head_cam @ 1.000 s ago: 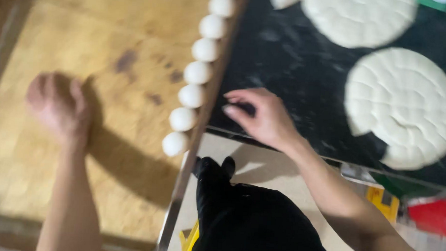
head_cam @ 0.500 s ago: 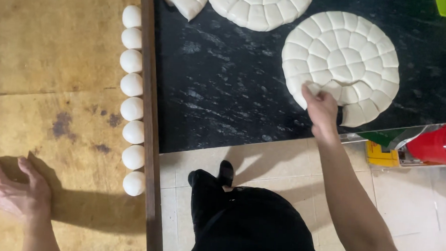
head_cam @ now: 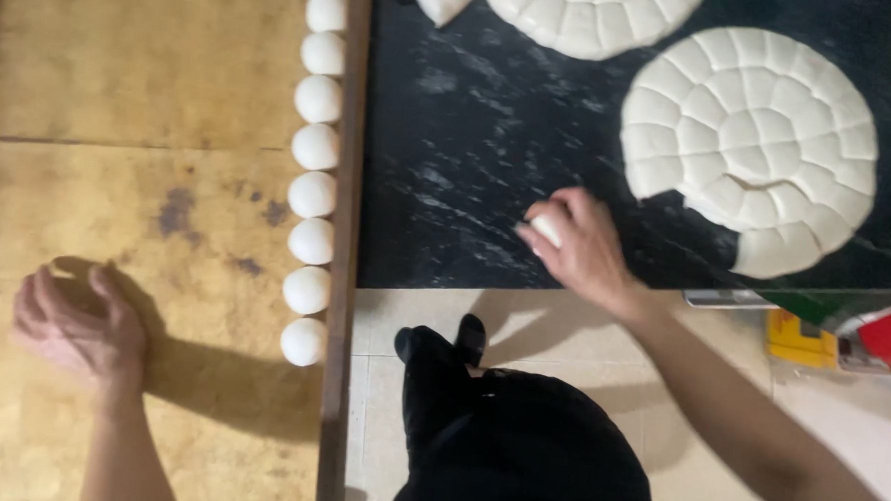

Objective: Shaping pre-cut dough pieces into small balls and arranging them in rows on a work surface

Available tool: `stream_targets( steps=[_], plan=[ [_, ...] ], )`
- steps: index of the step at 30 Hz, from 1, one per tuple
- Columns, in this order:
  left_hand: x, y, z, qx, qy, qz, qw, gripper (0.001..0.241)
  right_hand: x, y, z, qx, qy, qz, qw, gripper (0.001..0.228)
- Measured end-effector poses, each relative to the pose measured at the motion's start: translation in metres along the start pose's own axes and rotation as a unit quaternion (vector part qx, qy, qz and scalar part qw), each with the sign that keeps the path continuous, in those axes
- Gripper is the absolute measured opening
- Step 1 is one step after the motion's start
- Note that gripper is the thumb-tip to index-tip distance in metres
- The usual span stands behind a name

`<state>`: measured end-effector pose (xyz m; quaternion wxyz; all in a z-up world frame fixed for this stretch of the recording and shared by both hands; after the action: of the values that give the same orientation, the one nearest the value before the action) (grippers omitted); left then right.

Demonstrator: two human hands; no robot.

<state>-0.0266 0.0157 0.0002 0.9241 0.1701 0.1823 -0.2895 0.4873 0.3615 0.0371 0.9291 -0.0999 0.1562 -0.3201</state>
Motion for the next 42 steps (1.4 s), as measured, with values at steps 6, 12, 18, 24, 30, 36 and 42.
stream_targets(
  steps=[6, 12, 18, 24, 30, 36, 42],
  plan=[
    [0.001, 0.017, 0.018, 0.006, 0.039, -0.032, 0.999, 0.054, -0.118, 0.004, -0.021, -0.06, 0.138, -0.107, 0.983, 0.05],
    [0.0, 0.011, 0.014, 0.009, 0.031, -0.03, 0.999, 0.052, -0.057, -0.085, -0.016, -0.136, 0.036, 0.094, 0.986, 0.028],
    [0.0, 0.012, 0.014, 0.007, 0.031, -0.022, 0.999, 0.05, -0.086, 0.008, -0.025, -0.026, 0.074, -0.001, 0.997, 0.028],
    [0.001, 0.008, 0.01, 0.025, 0.04, -0.021, 0.999, 0.055, -0.138, -0.046, -0.054, -0.137, 0.085, 0.024, 0.987, 0.044],
    [0.0, 0.014, 0.017, 0.024, 0.022, -0.008, 0.999, 0.057, -0.069, -0.015, -0.033, -0.114, -0.013, 0.048, 0.992, 0.023],
    [-0.002, 0.015, 0.018, 0.036, -0.008, 0.03, 0.999, 0.054, -0.176, -0.014, -0.037, -0.111, 0.089, -0.102, 0.985, 0.037],
    [0.001, 0.019, 0.023, 0.05, 0.026, -0.019, 0.998, 0.054, -0.108, -0.057, -0.023, -0.124, 0.039, 0.107, 0.986, 0.018]
  ],
)
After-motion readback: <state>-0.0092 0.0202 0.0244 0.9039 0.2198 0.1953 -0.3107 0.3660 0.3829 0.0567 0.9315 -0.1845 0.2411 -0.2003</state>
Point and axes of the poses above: each hand's wrist, its own x-axis away from the middle knuckle, its own z-axis out of the back of the hand, y = z × x, the point moved 3 cm from there along -x, towards the middle knuckle, and after that the axes turned 3 degrees about -y, right-handed, at the moved point
